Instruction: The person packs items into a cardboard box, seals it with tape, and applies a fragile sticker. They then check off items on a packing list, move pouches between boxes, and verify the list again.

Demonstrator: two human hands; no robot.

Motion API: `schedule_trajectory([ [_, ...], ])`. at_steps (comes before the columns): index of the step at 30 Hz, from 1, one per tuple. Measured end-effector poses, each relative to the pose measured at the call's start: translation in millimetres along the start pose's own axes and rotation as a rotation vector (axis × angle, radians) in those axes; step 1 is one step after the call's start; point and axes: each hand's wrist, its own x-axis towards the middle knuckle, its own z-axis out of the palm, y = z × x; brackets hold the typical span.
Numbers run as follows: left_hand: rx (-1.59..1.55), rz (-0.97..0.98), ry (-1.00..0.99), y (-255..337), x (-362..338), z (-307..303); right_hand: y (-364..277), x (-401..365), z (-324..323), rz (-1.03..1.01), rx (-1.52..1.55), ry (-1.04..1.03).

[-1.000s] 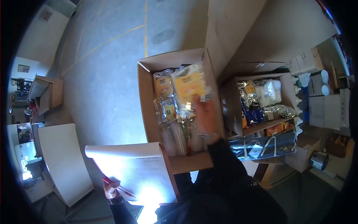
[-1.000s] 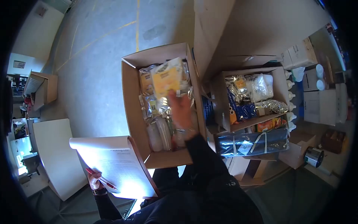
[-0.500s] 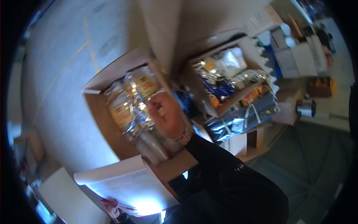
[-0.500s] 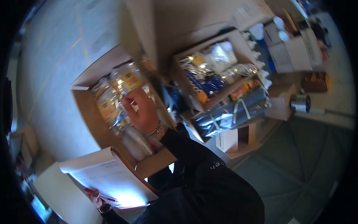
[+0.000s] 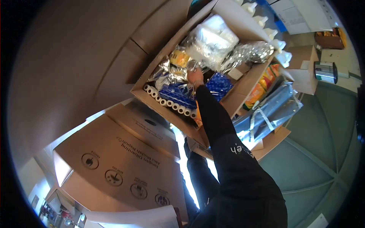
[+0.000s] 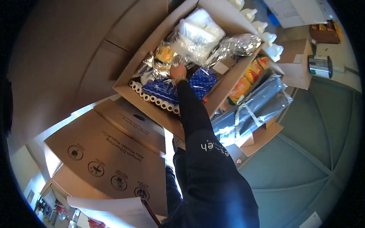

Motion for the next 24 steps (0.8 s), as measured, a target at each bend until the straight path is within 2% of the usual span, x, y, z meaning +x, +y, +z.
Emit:
schedule_trajectory([
  [4,-0.109,-0.086,-0.047,16,-26,-15,0,41,50,0.028,0.158,0.273],
  [5,-0.144,-0.103,-0.052,21,-32,-16,-5,42,53,0.042,0.153,0.258],
  [7,-0.220,-0.116,-0.047,35,-32,-18,-14,47,54,0.246,0.185,0.136],
  [8,-0.263,-0.116,-0.042,41,-31,-17,-17,46,47,0.247,0.186,0.136],
  [10,-0.351,-0.108,-0.027,54,-25,-18,-26,38,24,0.074,0.028,-0.038],
  [12,-0.447,-0.105,-0.012,65,-25,-21,-27,3,-10,0.016,-0.037,0.213],
  [13,-0.494,-0.099,-0.001,69,-24,-23,-25,-12,-35,0.043,0.090,0.323],
  [14,-0.545,-0.094,0.008,73,-24,-23,-11,-9,-52,-0.014,0.150,0.547],
  [15,-0.598,-0.085,0.014,75,-21,-23,28,17,-63,-0.025,0.064,0.700],
  [16,-0.656,-0.076,0.023,78,-18,-19,21,10,-97,0.020,0.079,0.662],
  [17,-0.716,-0.065,0.032,82,-15,-14,29,11,-115,-0.021,0.131,0.638],
  [18,-0.777,-0.052,0.042,86,-10,-9,27,7,-131,-0.017,-0.028,0.638],
  [19,-0.837,-0.040,0.054,89,-7,-5,23,1,-145,-0.019,-0.012,0.596],
  [24,-1.122,0.014,0.132,106,-15,-2,-4,-83,-181,-0.130,0.079,0.485],
])
